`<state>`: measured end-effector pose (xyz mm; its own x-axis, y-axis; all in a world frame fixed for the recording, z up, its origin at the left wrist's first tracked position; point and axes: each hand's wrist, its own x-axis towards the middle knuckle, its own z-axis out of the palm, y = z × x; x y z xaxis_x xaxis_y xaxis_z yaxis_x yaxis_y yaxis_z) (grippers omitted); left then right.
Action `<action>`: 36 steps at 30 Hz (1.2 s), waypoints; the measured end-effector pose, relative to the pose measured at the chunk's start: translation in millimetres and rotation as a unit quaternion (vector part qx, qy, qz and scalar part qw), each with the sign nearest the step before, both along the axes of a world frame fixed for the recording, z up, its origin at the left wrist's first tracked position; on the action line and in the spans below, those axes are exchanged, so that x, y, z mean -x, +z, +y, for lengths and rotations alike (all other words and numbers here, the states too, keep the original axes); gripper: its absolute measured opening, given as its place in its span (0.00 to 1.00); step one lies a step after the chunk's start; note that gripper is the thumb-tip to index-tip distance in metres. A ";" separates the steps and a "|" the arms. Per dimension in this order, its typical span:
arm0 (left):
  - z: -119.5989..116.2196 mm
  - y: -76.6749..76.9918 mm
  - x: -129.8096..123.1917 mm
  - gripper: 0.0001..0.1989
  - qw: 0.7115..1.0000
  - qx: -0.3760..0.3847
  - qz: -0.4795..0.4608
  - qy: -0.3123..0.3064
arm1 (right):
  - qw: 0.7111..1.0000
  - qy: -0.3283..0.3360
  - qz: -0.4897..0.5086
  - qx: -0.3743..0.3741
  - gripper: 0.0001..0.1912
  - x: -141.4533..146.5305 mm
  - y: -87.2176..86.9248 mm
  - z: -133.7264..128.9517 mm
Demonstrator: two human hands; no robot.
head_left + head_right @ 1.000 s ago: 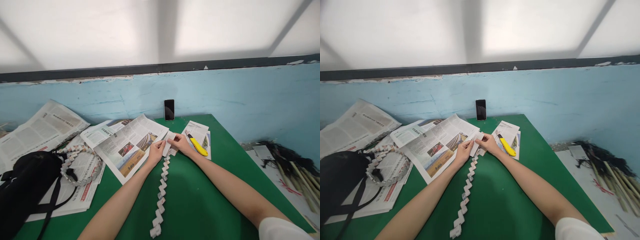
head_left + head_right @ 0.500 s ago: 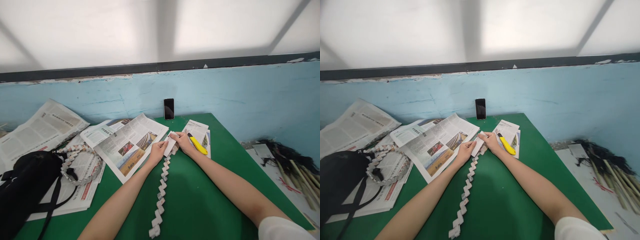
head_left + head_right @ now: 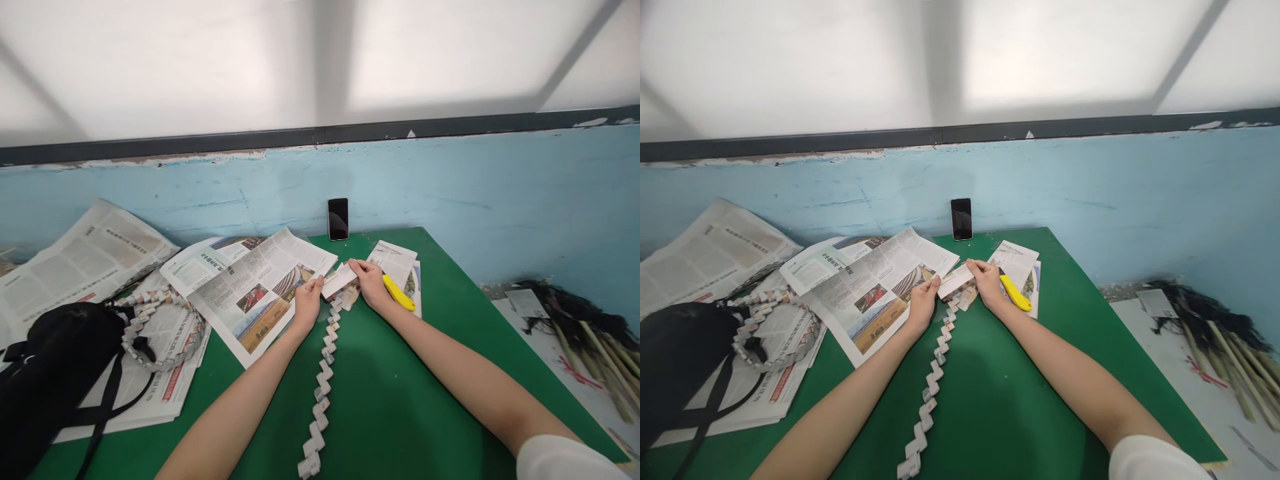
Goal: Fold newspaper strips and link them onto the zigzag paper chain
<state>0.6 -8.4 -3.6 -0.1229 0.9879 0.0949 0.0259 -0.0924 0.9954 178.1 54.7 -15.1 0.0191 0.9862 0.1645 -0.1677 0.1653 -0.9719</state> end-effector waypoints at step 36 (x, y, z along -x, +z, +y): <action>-0.7 5.3 -2.5 0.15 0.999 -0.031 -0.026 -0.023 | 0.995 0.064 0.076 0.032 0.15 2.8 14.1 0.8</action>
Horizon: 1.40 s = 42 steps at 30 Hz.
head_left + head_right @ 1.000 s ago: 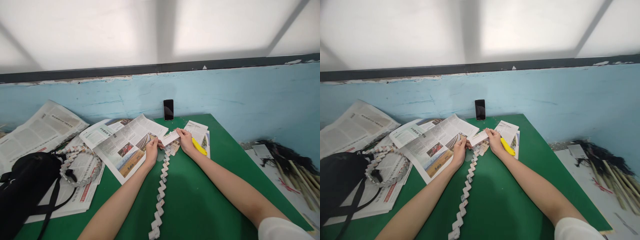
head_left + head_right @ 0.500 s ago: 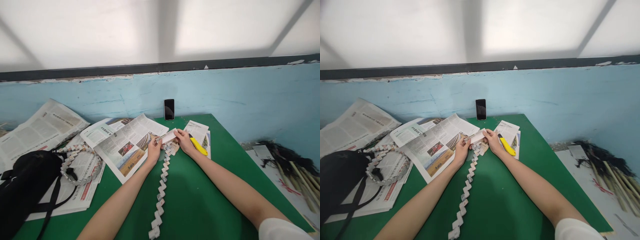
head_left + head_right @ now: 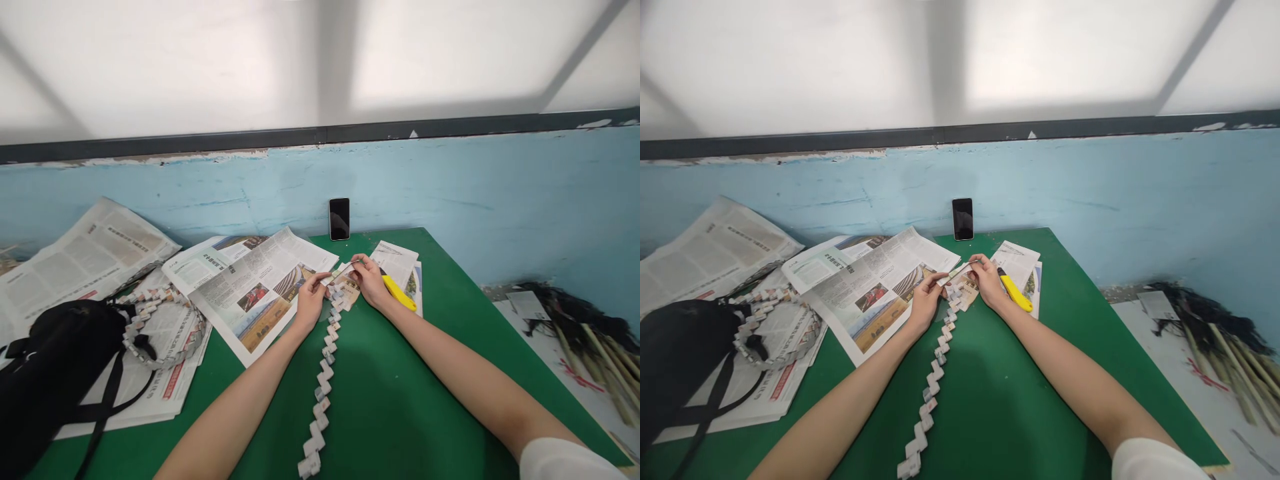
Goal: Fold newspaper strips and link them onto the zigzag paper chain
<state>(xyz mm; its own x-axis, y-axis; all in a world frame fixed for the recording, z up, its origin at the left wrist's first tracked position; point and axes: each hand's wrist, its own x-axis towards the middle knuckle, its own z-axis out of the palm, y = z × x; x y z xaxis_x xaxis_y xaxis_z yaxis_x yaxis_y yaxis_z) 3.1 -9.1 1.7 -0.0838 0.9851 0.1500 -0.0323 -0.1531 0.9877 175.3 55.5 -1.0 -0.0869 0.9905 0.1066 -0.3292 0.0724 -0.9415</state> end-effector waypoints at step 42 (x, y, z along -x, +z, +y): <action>0.9 -4.5 6.3 0.12 0.993 0.015 -0.088 -0.073 | 0.998 -0.007 -0.043 -0.043 0.14 -0.7 -7.6 -4.5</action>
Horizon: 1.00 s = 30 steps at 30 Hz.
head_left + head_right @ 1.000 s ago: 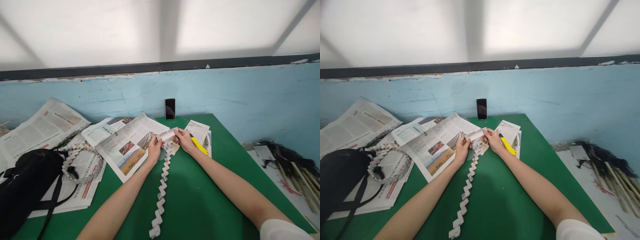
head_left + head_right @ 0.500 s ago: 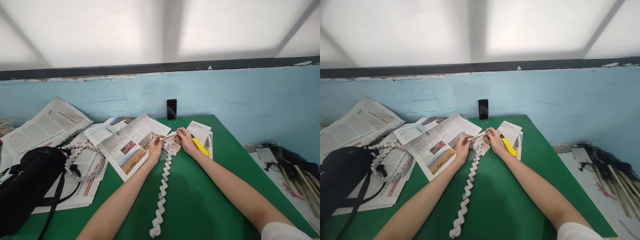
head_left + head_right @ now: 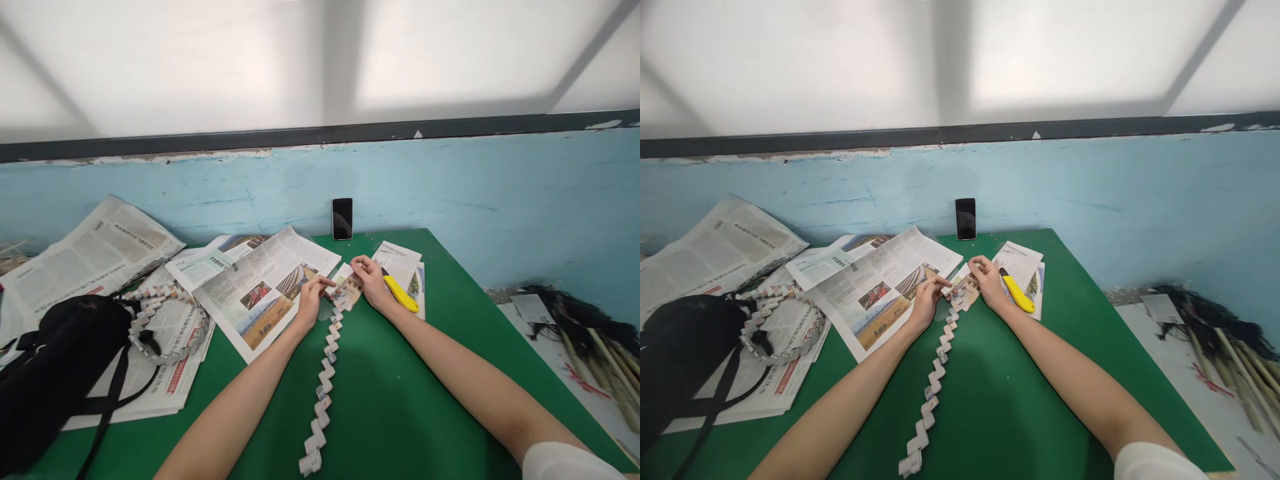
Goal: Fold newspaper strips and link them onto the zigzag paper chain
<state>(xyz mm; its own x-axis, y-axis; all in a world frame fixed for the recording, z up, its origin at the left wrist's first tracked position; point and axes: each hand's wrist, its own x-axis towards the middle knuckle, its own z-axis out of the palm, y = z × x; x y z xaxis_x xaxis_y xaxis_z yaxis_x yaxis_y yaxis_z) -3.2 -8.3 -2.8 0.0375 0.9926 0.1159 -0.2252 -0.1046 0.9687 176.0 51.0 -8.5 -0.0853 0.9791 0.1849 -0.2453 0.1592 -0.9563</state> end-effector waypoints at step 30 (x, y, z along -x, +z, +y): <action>2.7 1.6 -6.7 0.26 0.997 0.018 0.057 -0.042 | 0.990 0.128 -0.062 0.021 0.21 5.4 8.5 -12.9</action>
<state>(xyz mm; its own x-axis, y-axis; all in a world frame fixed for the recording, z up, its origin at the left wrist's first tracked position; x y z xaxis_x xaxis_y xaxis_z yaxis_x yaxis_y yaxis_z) 3.5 -5.5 -1.2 0.1314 0.9888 0.0710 -0.1193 -0.0553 0.9913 170.5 38.1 0.0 -0.3510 0.9289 0.1180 -0.1529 0.0675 -0.9859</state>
